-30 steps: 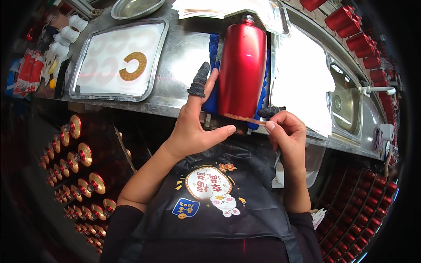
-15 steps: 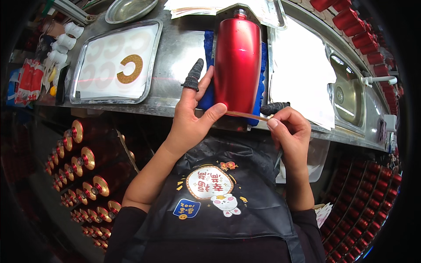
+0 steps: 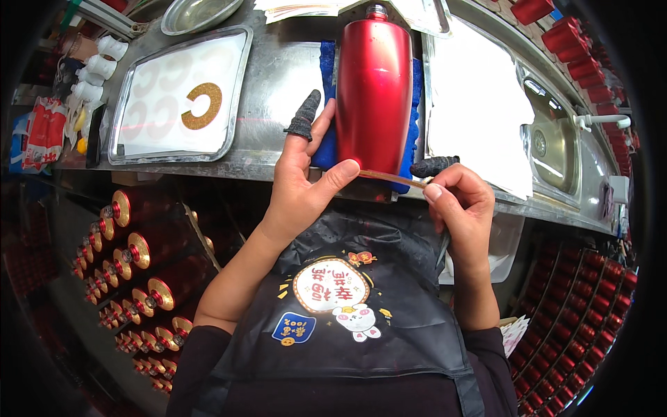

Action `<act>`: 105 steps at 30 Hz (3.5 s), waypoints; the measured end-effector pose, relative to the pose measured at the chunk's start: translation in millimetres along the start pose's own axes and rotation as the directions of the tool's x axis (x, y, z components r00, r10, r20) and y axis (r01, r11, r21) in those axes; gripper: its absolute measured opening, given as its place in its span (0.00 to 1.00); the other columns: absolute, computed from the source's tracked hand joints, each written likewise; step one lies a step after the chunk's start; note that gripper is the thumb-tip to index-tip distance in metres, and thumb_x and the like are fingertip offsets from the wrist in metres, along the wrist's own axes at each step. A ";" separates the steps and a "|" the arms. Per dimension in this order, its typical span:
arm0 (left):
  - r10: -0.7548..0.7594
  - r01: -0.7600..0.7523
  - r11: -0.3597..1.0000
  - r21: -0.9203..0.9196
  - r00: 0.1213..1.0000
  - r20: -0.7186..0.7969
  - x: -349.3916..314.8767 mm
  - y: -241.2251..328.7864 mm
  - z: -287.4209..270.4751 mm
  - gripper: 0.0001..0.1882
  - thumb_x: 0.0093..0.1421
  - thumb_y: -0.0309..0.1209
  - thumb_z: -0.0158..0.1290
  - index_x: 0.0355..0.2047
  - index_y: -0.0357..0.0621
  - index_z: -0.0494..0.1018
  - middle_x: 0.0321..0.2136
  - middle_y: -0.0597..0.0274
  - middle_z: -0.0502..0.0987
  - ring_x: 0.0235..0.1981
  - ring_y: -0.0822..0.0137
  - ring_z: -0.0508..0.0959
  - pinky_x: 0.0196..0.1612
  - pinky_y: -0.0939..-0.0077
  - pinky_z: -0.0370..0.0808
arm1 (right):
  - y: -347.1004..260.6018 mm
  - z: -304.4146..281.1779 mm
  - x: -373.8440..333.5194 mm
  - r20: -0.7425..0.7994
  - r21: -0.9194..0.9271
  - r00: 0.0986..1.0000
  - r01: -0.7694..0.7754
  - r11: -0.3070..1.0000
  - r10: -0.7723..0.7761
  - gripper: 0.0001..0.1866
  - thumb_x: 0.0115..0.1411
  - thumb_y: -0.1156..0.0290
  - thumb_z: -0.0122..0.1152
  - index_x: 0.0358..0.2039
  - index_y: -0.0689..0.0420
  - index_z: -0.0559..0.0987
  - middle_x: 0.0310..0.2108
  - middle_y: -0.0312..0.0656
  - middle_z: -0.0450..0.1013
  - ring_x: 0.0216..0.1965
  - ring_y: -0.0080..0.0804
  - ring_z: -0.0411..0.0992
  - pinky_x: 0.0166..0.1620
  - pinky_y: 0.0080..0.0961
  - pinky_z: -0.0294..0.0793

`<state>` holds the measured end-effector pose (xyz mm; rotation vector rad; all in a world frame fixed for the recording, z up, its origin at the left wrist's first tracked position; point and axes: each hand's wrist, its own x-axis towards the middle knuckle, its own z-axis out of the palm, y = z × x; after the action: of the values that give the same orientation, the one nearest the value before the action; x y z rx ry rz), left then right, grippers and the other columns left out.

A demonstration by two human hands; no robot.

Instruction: The person applies gold decorative stickers to the neck and base of red cylindrical bottles. They pick up each bottle, place a sticker on the neck, smooth it, then apply a second sticker to the base, and set the bottle aside.

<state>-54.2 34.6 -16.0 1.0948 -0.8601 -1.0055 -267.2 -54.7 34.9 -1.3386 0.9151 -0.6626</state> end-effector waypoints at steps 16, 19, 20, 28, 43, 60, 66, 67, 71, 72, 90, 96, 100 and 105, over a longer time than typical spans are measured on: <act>-0.048 0.047 0.994 -0.103 0.999 -0.006 0.7 3.0 -9.2 0.39 0.69 0.21 0.52 0.74 0.37 0.44 0.72 0.44 0.56 0.70 0.62 0.62 0.70 0.67 0.60 | 2.2 -1.3 1.2 0.021 0.056 0.997 -0.072 0.996 0.071 0.06 0.62 0.79 0.65 0.28 0.61 0.77 0.24 0.28 0.73 0.25 0.10 0.65 0.29 0.11 0.60; -0.080 0.075 0.984 -0.162 0.997 -0.021 1.3 3.1 -8.9 0.39 0.69 0.22 0.52 0.74 0.37 0.43 0.73 0.44 0.55 0.70 0.61 0.61 0.69 0.67 0.61 | 3.9 -0.1 1.8 0.017 0.032 0.999 -0.035 0.999 0.034 0.06 0.62 0.76 0.63 0.28 0.60 0.77 0.21 0.29 0.70 0.20 0.11 0.63 0.23 0.12 0.57; -0.059 0.059 0.991 -0.123 0.998 0.001 1.4 2.8 -8.0 0.40 0.68 0.23 0.54 0.74 0.37 0.43 0.73 0.43 0.54 0.70 0.61 0.61 0.70 0.67 0.61 | 4.3 0.5 2.2 0.012 0.010 0.999 -0.032 0.999 0.032 0.06 0.62 0.75 0.62 0.28 0.60 0.77 0.20 0.30 0.69 0.17 0.11 0.61 0.21 0.12 0.56; -0.011 0.011 0.999 -0.041 1.000 0.002 0.6 0.6 -1.4 0.46 0.65 0.27 0.60 0.73 0.33 0.42 0.72 0.37 0.52 0.70 0.58 0.61 0.70 0.65 0.62 | 5.5 -1.8 3.8 0.019 0.038 0.998 -0.060 0.997 0.059 0.06 0.62 0.77 0.64 0.28 0.60 0.77 0.23 0.28 0.71 0.22 0.10 0.64 0.25 0.11 0.58; 0.323 -0.270 0.781 0.564 0.947 0.006 -28.3 -4.4 -4.1 0.24 0.61 0.32 0.64 0.54 0.33 0.76 0.68 0.36 0.62 0.67 0.48 0.68 0.71 0.50 0.55 | 13.4 -0.4 6.4 0.004 0.020 0.999 -0.053 0.998 0.053 0.06 0.62 0.74 0.64 0.28 0.59 0.77 0.21 0.26 0.69 0.19 0.08 0.61 0.21 0.11 0.56; 0.404 -0.398 0.295 0.868 0.876 0.264 -33.4 5.3 -9.3 0.13 0.55 0.31 0.66 0.40 0.40 0.84 0.67 0.38 0.65 0.64 0.42 0.72 0.69 0.32 0.46 | 32.8 -2.7 19.3 0.042 0.028 0.998 -0.039 0.999 0.038 0.07 0.62 0.73 0.66 0.28 0.58 0.78 0.22 0.25 0.70 0.19 0.06 0.60 0.22 0.11 0.54; 0.350 -0.437 0.229 0.870 0.871 0.346 -32.2 18.4 -5.2 0.17 0.54 0.26 0.64 0.45 0.37 0.83 0.68 0.36 0.64 0.66 0.45 0.70 0.70 0.32 0.46 | 36.4 -1.1 21.3 0.048 0.043 0.999 -0.016 0.999 0.014 0.07 0.62 0.74 0.66 0.28 0.58 0.78 0.22 0.24 0.68 0.19 0.06 0.59 0.22 0.12 0.54; 0.343 -0.440 0.220 0.870 0.870 0.353 -31.0 20.1 -3.8 0.17 0.54 0.25 0.65 0.45 0.38 0.83 0.68 0.36 0.64 0.66 0.44 0.70 0.69 0.32 0.46 | 36.5 -1.1 21.5 0.052 0.045 0.998 -0.026 0.999 0.024 0.07 0.62 0.74 0.66 0.28 0.58 0.78 0.22 0.24 0.68 0.19 0.06 0.59 0.22 0.12 0.54; 0.372 -0.453 0.157 0.877 0.850 0.372 -22.2 24.8 2.4 0.12 0.48 0.31 0.68 0.34 0.42 0.84 0.65 0.40 0.68 0.62 0.38 0.73 0.66 0.28 0.51 | 37.7 -2.3 22.0 0.064 0.045 0.997 -0.039 0.998 0.036 0.07 0.62 0.75 0.66 0.28 0.59 0.77 0.22 0.24 0.68 0.21 0.06 0.60 0.24 0.12 0.55; 0.365 -0.462 0.147 0.874 0.847 0.386 -19.8 26.8 3.9 0.12 0.47 0.32 0.68 0.33 0.43 0.84 0.65 0.42 0.69 0.61 0.38 0.73 0.66 0.28 0.51 | 38.0 -2.6 22.4 0.067 0.047 0.997 -0.047 0.998 0.044 0.07 0.62 0.75 0.66 0.28 0.59 0.77 0.23 0.24 0.69 0.22 0.06 0.61 0.25 0.11 0.56; 0.371 -0.386 0.389 0.836 0.897 0.241 3.6 9.2 2.9 0.35 0.44 0.32 0.74 0.55 0.37 0.78 0.63 0.44 0.72 0.62 0.46 0.74 0.67 0.33 0.55 | 29.0 -2.5 23.6 0.132 0.019 0.986 -0.101 0.995 0.098 0.06 0.59 0.75 0.70 0.29 0.61 0.81 0.32 0.28 0.69 0.27 0.08 0.65 0.30 0.10 0.61; 0.368 -0.309 0.435 0.846 0.918 0.146 -31.6 1.9 -10.1 0.27 0.48 0.31 0.73 0.48 0.36 0.81 0.61 0.41 0.73 0.61 0.49 0.76 0.68 0.34 0.56 | 6.1 -8.7 15.8 0.106 -0.092 0.993 -0.048 0.995 0.057 0.06 0.58 0.76 0.69 0.27 0.61 0.80 0.29 0.27 0.67 0.24 0.07 0.62 0.28 0.11 0.56; 0.341 -0.306 0.412 0.858 0.925 0.167 -38.0 -6.7 -15.5 0.18 0.51 0.31 0.71 0.42 0.36 0.83 0.63 0.40 0.71 0.59 0.49 0.77 0.69 0.34 0.52 | 5.9 -11.5 13.2 0.103 -0.143 0.995 0.025 0.989 -0.010 0.06 0.58 0.76 0.69 0.27 0.61 0.80 0.29 0.27 0.67 0.24 0.07 0.62 0.27 0.11 0.55; 0.365 -0.362 0.330 0.872 0.901 0.236 -35.7 -5.6 -16.4 0.17 0.53 0.30 0.70 0.42 0.36 0.83 0.65 0.40 0.69 0.57 0.50 0.78 0.69 0.35 0.50 | 18.0 -13.5 18.2 0.070 -0.182 0.997 0.046 0.982 -0.034 0.06 0.58 0.75 0.69 0.27 0.61 0.80 0.29 0.27 0.67 0.24 0.08 0.62 0.28 0.11 0.56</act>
<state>-51.6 72.4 -27.9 1.6868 -1.6704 -0.0317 -271.3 -74.5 14.2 -1.5375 0.9142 -0.5719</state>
